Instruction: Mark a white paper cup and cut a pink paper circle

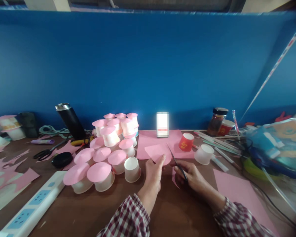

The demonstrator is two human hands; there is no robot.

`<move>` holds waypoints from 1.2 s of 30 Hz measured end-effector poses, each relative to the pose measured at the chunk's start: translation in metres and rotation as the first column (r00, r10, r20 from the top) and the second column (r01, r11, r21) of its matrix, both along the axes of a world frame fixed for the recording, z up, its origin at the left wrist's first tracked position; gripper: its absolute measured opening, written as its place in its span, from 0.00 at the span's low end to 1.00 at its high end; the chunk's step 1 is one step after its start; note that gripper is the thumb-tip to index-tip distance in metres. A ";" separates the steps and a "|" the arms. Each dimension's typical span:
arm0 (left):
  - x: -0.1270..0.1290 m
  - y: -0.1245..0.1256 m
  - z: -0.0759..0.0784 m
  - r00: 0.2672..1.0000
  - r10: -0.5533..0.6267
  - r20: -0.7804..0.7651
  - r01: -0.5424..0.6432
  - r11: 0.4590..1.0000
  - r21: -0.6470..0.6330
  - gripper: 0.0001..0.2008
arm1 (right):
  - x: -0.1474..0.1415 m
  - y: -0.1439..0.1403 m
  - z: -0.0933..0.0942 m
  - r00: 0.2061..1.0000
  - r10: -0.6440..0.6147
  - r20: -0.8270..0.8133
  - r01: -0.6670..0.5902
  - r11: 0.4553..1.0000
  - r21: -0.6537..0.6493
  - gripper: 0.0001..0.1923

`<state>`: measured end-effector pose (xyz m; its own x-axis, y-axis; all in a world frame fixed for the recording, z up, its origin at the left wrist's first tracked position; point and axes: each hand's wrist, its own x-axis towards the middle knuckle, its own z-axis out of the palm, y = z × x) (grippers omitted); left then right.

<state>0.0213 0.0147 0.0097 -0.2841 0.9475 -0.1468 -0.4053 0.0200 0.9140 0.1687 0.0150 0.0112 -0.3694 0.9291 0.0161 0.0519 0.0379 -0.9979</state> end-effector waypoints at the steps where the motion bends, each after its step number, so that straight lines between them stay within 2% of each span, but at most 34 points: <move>1: 0.000 0.000 0.000 1.000 -0.008 -0.006 0.008 1.000 0.002 0.23 | 0.000 0.000 0.000 1.000 0.000 -0.003 0.000 1.000 -0.001 0.24; 9: -0.001 0.002 -0.009 0.995 -0.075 -0.061 0.076 0.997 0.025 0.23 | 0.003 0.002 0.005 1.000 0.027 0.005 -0.027 0.997 0.077 0.18; 15: 0.001 0.001 -0.007 0.985 -0.173 -0.018 0.174 0.983 0.052 0.22 | 0.005 0.006 0.004 1.000 -0.004 0.011 0.003 0.994 0.105 0.17; 21: 0.000 0.003 -0.006 0.988 -0.154 -0.003 0.154 0.987 0.052 0.22 | 0.003 0.009 0.007 0.997 -0.076 0.000 0.075 0.990 0.122 0.18; 25: 0.000 0.004 -0.008 0.988 -0.151 0.037 0.149 0.987 0.058 0.22 | 0.001 0.008 0.003 0.989 -0.145 -0.024 0.146 0.986 0.074 0.21; 28: 0.001 0.005 -0.010 0.989 -0.139 0.056 0.137 0.989 0.048 0.22 | -0.001 0.008 -0.002 0.988 -0.147 -0.040 0.149 0.987 0.051 0.22; 31: 0.001 0.005 -0.011 0.996 -0.075 0.049 0.074 0.997 0.016 0.22 | -0.001 0.010 -0.007 0.989 -0.142 -0.052 0.144 0.988 0.054 0.22; 36: 0.001 0.003 -0.006 0.996 -0.035 0.083 0.034 0.999 0.010 0.22 | -0.001 0.013 -0.011 0.991 -0.122 -0.047 0.124 0.991 0.047 0.22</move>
